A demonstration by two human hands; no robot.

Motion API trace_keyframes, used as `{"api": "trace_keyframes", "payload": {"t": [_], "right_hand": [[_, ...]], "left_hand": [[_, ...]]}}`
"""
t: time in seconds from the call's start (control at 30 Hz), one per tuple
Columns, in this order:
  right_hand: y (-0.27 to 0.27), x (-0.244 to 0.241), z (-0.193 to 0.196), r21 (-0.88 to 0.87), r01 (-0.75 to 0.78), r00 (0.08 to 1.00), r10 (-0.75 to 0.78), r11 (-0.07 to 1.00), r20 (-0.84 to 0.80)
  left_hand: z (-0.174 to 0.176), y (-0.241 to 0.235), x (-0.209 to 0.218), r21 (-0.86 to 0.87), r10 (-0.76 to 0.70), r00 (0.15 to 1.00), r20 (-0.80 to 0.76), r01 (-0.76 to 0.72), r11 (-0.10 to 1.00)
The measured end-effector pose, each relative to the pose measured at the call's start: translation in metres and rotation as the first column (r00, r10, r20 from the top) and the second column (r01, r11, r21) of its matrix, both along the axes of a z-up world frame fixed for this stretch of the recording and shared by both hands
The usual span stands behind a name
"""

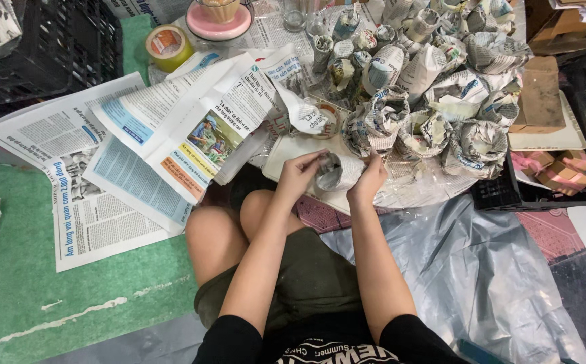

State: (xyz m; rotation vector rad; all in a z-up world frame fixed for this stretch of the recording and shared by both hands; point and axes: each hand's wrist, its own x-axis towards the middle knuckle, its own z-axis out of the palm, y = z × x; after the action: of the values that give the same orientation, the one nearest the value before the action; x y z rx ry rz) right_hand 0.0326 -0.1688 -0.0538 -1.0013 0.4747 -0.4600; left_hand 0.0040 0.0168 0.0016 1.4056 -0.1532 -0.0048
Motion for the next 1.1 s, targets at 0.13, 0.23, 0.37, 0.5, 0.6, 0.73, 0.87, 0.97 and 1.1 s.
{"api": "trace_keyframes", "payload": {"t": [0.13, 0.23, 0.37, 0.5, 0.6, 0.73, 0.87, 0.97, 1.1], "right_hand": [[-0.001, -0.003, -0.021, -0.131, 0.048, 0.998, -0.053, 0.990, -0.035], [0.002, -0.002, -0.025, -0.101, 0.045, 0.999, -0.045, 0.994, 0.004], [0.005, -0.004, -0.018, 0.107, -0.003, 0.999, 0.008, 0.994, -0.042], [0.008, -0.005, -0.009, 0.299, -0.086, 0.994, 0.103, 0.950, -0.042], [0.017, -0.005, -0.009, 0.431, -0.183, 0.980, 0.201, 0.884, 0.005], [0.026, -0.003, -0.015, 0.525, -0.247, 0.957, 0.288, 0.815, 0.003], [0.034, -0.003, -0.022, 0.565, -0.342, 0.921, 0.388, 0.751, 0.041], [0.033, -0.002, -0.022, 0.474, -0.472, 0.850, 0.527, 0.743, 0.020], [0.027, -0.004, -0.010, 0.367, -0.537, 0.790, 0.605, 0.760, -0.096]], "left_hand": [[-0.015, 0.001, 0.000, 0.110, -0.025, 1.000, 0.005, 0.024, 0.994], [-0.016, 0.003, -0.001, 0.379, 0.082, 0.996, -0.039, -0.062, 0.924], [-0.010, 0.001, -0.002, 0.090, -0.007, 0.999, -0.052, 0.012, 0.996], [0.003, -0.010, -0.013, -0.215, -0.071, 0.991, 0.113, 0.094, 0.972], [0.019, -0.013, -0.021, -0.120, -0.061, 0.984, 0.168, 0.082, 0.989], [0.047, -0.018, -0.030, 0.152, 0.066, 0.887, 0.457, -0.151, 0.977], [0.067, -0.014, -0.035, 0.179, 0.099, 0.856, 0.507, -0.217, 0.960], [0.070, -0.011, -0.038, 0.268, 0.120, 0.868, 0.482, -0.276, 0.923], [0.067, -0.010, -0.037, 0.293, 0.089, 0.860, 0.503, -0.267, 0.918]]}}
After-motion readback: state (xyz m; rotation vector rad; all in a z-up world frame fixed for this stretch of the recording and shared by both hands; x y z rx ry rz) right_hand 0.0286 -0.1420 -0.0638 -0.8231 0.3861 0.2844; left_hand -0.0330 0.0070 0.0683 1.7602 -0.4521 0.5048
